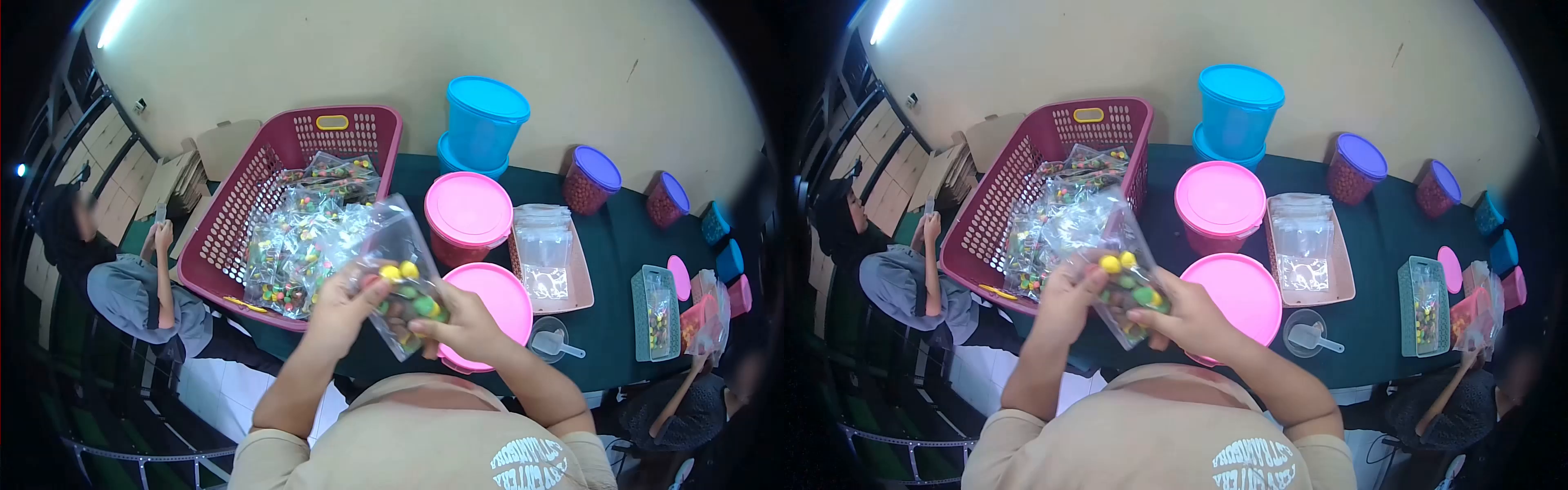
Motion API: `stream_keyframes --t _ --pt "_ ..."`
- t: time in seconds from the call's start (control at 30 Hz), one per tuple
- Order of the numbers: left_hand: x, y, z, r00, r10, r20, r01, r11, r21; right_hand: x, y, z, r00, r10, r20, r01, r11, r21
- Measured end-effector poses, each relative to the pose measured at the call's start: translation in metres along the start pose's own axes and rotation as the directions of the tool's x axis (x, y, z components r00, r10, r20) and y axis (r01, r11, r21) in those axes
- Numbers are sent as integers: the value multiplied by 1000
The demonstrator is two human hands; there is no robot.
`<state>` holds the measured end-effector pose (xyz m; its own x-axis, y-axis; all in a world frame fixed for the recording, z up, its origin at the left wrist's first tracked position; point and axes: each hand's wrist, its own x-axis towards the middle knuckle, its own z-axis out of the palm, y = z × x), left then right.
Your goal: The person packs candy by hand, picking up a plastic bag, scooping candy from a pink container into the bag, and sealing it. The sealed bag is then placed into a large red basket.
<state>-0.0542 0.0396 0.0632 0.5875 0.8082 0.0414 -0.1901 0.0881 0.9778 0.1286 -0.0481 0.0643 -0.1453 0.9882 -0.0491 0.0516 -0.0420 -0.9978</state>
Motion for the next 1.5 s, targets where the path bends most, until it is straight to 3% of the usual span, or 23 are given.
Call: stream_keyframes --t 0.1,0.27,0.3,0.33,0.4,0.47,0.5,0.57,0.6,0.63,0.67,0.73,0.77,0.8,0.83,0.9,1.03,1.27,1.33,1.37,1.43,1.47,1.5 --pt "0 37 -9 959 250 -132 -240 967 87 37 -11 11 984 -178 22 168 960 222" --pt "6 61 -43 845 433 -315 -393 901 182 79 -44 23 967 -190 170 159 971 177" --pt "12 63 -59 838 474 -269 -445 880 165 112 -21 39 918 -394 54 393 919 22" --pt "16 70 -72 833 441 -333 -365 891 268 100 -45 40 952 -207 226 171 971 169" --pt "27 62 -119 843 310 -439 -252 950 186 111 -41 48 957 -203 207 177 975 137" --pt "27 39 -160 777 106 -621 -81 994 68 114 -26 34 988 -143 57 140 989 53" --pt "30 27 -175 654 101 -750 94 972 213 105 -18 20 991 -137 5 137 990 33" --pt "23 22 -176 591 227 -774 -25 964 263 94 26 -9 920 -319 -227 321 947 -31" --pt "24 20 -174 593 225 -773 -22 965 263 77 35 -31 907 -254 -337 286 957 47" --pt "24 16 -172 660 465 -590 -49 811 583 53 40 -58 888 -161 -430 264 946 189" --pt "22 11 -168 710 621 -332 -104 559 822 28 49 -90 781 -164 -602 198 980 -10" --pt "19 17 -145 748 597 -290 -60 496 866 1 91 -145 468 -139 -873 230 973 -32" --pt "17 20 -137 784 574 -236 -30 415 909 -6 140 -189 368 -308 -877 -22 941 -339" --pt "18 19 -138 780 580 -234 -11 387 922 -20 159 -212 415 -193 -889 -419 827 -375" --pt "21 19 -141 786 559 -265 11 416 909 -26 186 -221 405 -181 -896 -433 826 -362" --pt "27 16 -148 799 544 -256 -52 487 872 -32 222 -224 496 119 -860 -803 440 -402" --pt "27 17 -149 870 426 -250 -34 557 830 -27 242 -208 384 298 -874 -922 163 -350" --pt "24 22 -144 878 406 -253 -35 582 813 -9 291 -236 584 102 -805 -804 210 -557" --pt "16 25 -135 745 650 -148 -204 433 878 -25 247 -232 454 107 -885 -755 574 -318" --pt "12 18 -132 539 839 -74 -300 273 914 -31 236 -229 463 104 -880 -755 566 -330" --pt "-7 9 -114 278 951 134 -279 -54 959 -43 218 -213 353 -53 -934 -166 979 -119" --pt "-17 3 -103 269 940 212 -406 -89 909 -49 208 -197 352 -52 -935 -167 979 -117" --pt "-26 -6 -89 251 925 285 -526 -117 842 -51 190 -173 404 -2 -915 190 978 82"
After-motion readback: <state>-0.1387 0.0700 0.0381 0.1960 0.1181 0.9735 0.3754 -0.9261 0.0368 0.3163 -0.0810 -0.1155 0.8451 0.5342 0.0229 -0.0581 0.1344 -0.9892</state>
